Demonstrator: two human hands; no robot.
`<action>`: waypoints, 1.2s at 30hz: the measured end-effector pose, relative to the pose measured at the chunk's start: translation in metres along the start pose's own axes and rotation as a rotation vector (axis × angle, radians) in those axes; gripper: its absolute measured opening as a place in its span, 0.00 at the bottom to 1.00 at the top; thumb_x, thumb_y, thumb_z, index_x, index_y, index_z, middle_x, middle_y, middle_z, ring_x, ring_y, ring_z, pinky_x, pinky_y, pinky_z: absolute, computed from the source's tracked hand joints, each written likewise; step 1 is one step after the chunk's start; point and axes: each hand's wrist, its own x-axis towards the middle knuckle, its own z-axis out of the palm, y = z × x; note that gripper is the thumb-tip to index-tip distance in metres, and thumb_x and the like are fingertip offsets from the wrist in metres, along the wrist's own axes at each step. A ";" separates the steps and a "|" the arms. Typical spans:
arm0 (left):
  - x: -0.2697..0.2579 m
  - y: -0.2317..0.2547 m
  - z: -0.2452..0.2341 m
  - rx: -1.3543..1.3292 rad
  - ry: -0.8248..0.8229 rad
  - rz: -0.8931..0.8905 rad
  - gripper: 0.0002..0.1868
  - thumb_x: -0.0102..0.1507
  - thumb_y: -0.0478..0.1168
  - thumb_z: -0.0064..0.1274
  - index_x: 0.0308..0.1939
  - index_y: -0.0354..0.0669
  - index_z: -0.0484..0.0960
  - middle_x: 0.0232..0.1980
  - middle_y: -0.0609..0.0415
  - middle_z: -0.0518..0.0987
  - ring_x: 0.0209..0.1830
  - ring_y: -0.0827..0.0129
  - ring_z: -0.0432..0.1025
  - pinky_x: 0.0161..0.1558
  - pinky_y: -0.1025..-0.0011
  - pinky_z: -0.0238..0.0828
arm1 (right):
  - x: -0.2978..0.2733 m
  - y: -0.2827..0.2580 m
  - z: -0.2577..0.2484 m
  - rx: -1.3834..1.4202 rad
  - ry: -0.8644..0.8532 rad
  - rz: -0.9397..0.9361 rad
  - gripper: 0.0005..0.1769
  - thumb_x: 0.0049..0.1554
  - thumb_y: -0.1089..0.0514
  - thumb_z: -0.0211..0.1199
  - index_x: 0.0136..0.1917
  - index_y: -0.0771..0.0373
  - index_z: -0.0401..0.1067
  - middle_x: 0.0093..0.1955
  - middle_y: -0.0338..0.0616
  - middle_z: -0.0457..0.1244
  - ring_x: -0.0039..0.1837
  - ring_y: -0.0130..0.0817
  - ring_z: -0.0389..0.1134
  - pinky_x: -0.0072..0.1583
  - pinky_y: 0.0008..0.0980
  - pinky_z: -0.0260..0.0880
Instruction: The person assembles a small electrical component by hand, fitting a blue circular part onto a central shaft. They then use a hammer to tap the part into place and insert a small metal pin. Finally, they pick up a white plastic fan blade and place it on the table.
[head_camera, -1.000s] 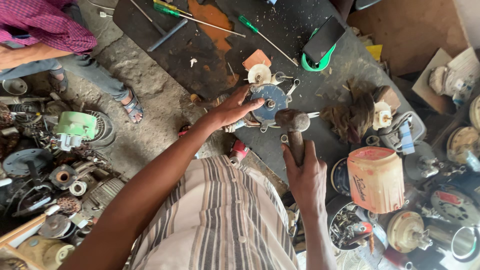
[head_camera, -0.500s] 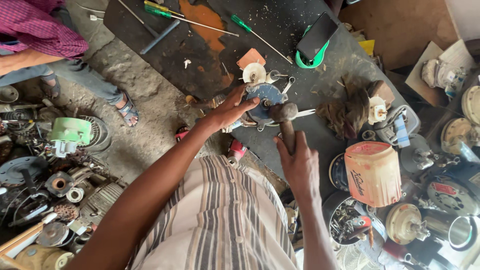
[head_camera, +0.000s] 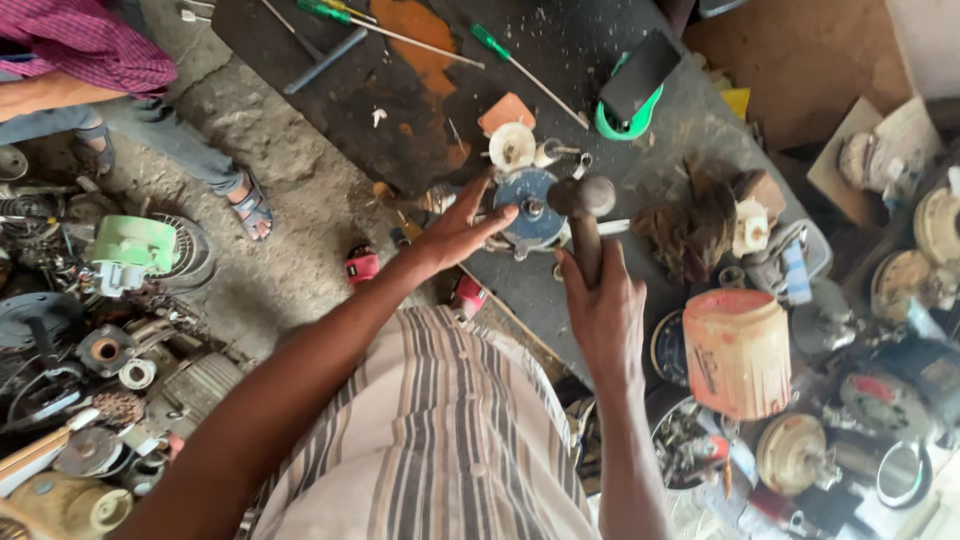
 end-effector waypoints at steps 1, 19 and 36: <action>0.002 0.002 -0.002 -0.013 0.013 0.029 0.60 0.60 0.76 0.41 0.82 0.42 0.40 0.85 0.40 0.41 0.85 0.49 0.39 0.77 0.55 0.43 | -0.001 -0.001 0.003 -0.007 0.020 0.035 0.20 0.62 0.48 0.66 0.46 0.67 0.65 0.31 0.59 0.65 0.36 0.59 0.71 0.34 0.47 0.64; -0.019 -0.001 -0.012 0.113 -0.014 0.150 0.61 0.60 0.64 0.59 0.82 0.40 0.39 0.85 0.39 0.40 0.85 0.49 0.38 0.78 0.56 0.39 | -0.019 -0.028 0.005 0.115 0.010 -0.073 0.29 0.61 0.54 0.66 0.70 0.68 0.62 0.37 0.56 0.69 0.35 0.38 0.73 0.35 0.33 0.67; -0.032 -0.046 -0.022 -0.117 0.147 0.173 0.39 0.63 0.36 0.58 0.77 0.44 0.59 0.76 0.40 0.65 0.78 0.51 0.62 0.74 0.57 0.62 | -0.021 -0.025 0.024 0.080 -0.015 -0.129 0.34 0.65 0.55 0.62 0.80 0.64 0.57 0.46 0.59 0.71 0.42 0.24 0.73 0.40 0.29 0.70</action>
